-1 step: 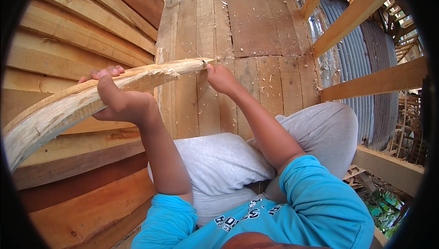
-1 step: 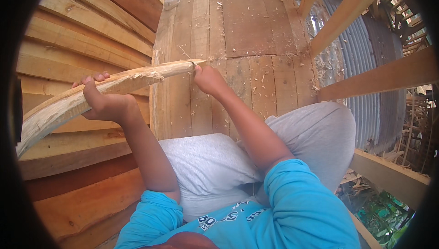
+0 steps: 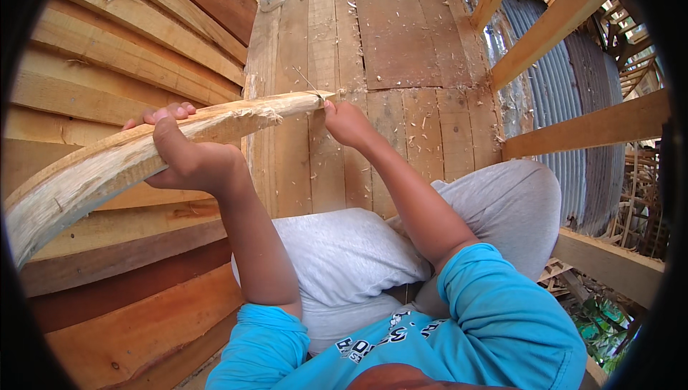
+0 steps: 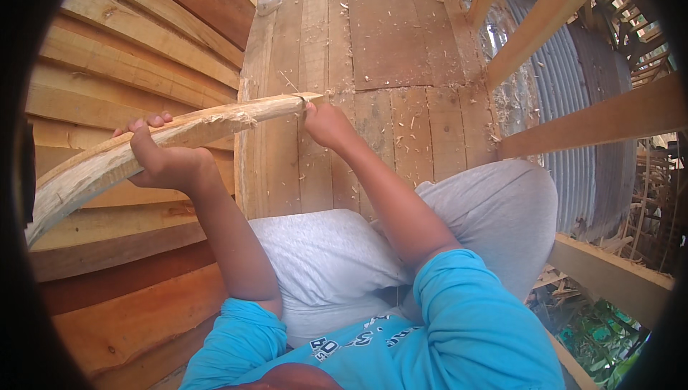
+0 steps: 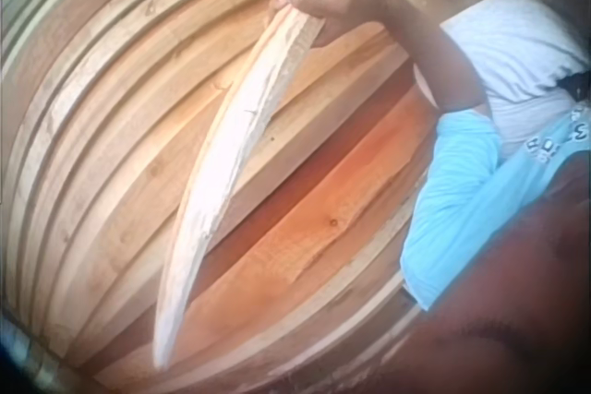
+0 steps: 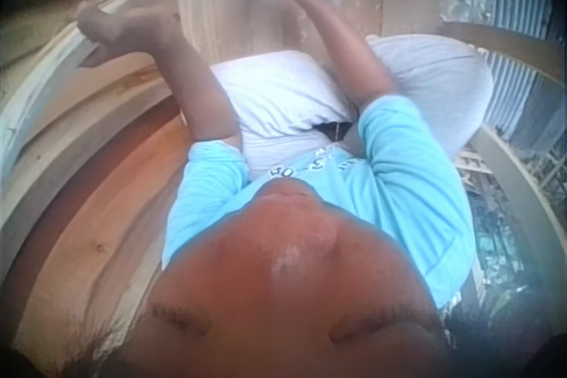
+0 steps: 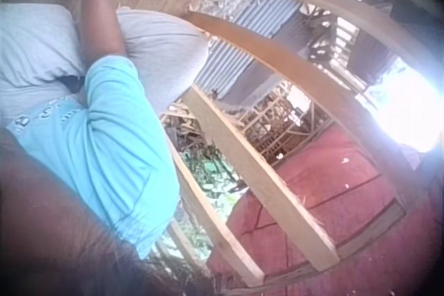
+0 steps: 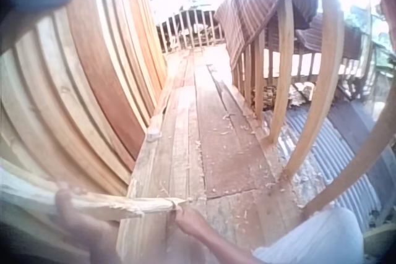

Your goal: The person sits on a wooden floor and uses a knife to carve a long piece of wood, removing shavings and shaping the surface. The person holds the wood with one hand and carves with the other, working along the length of the piece.

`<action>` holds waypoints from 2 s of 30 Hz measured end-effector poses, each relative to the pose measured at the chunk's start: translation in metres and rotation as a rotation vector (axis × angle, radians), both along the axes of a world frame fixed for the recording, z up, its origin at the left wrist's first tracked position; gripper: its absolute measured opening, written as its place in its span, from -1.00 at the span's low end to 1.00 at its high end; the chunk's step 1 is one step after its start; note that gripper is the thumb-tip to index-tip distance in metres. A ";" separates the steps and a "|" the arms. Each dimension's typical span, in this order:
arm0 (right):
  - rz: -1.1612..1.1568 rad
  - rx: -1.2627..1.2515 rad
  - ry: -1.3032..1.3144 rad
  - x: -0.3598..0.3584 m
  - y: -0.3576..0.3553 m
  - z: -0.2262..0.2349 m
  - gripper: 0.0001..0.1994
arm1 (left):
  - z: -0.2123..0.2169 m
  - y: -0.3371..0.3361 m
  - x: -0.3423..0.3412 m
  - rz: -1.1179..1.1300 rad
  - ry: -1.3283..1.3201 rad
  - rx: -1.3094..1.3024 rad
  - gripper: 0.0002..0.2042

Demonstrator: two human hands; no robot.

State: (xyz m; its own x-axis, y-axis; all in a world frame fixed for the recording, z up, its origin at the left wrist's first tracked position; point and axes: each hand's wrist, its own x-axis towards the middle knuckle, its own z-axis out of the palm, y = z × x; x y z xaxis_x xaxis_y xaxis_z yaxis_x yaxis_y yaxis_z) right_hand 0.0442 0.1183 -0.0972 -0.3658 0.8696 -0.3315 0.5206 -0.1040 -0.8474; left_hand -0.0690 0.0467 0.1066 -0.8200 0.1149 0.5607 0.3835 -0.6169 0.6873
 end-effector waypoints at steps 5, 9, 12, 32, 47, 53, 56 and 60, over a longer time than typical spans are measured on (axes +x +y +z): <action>0.004 0.006 0.001 0.001 0.001 0.001 -0.45 | 0.000 0.001 0.003 -0.011 -0.001 0.009 -0.66; 0.034 -0.006 0.036 0.000 -0.003 0.013 -0.45 | 0.001 0.001 0.003 -0.015 0.025 0.009 -0.66; 0.133 0.032 0.106 -0.007 -0.019 0.056 -0.45 | -0.001 -0.001 -0.002 -0.009 0.002 0.004 -0.66; 0.086 -0.030 0.036 0.005 -0.002 0.007 -0.47 | 0.003 -0.001 -0.022 -0.225 -0.069 0.017 -0.67; 0.138 0.241 0.187 -0.018 -0.036 0.052 -0.48 | -0.006 -0.009 -0.055 -0.383 -0.100 0.007 -0.63; 0.122 0.221 0.222 -0.015 -0.040 0.053 -0.50 | -0.010 -0.010 -0.055 -0.364 -0.047 0.029 -0.60; 0.132 0.262 0.291 -0.014 -0.047 0.080 -0.51 | -0.008 -0.009 -0.049 -0.355 -0.006 0.023 -0.59; 0.097 0.328 0.336 -0.017 -0.050 0.086 -0.51 | -0.002 -0.006 -0.022 -0.370 0.059 0.023 -0.58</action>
State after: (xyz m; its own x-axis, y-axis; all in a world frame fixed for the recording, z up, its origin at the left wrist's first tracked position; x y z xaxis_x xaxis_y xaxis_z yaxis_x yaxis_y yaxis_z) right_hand 0.0276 0.0686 -0.0116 -0.4902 0.8653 0.1051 0.2065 0.2324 -0.9504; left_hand -0.0914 0.0412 0.1043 -0.6916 0.3843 0.6116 0.1704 -0.7360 0.6552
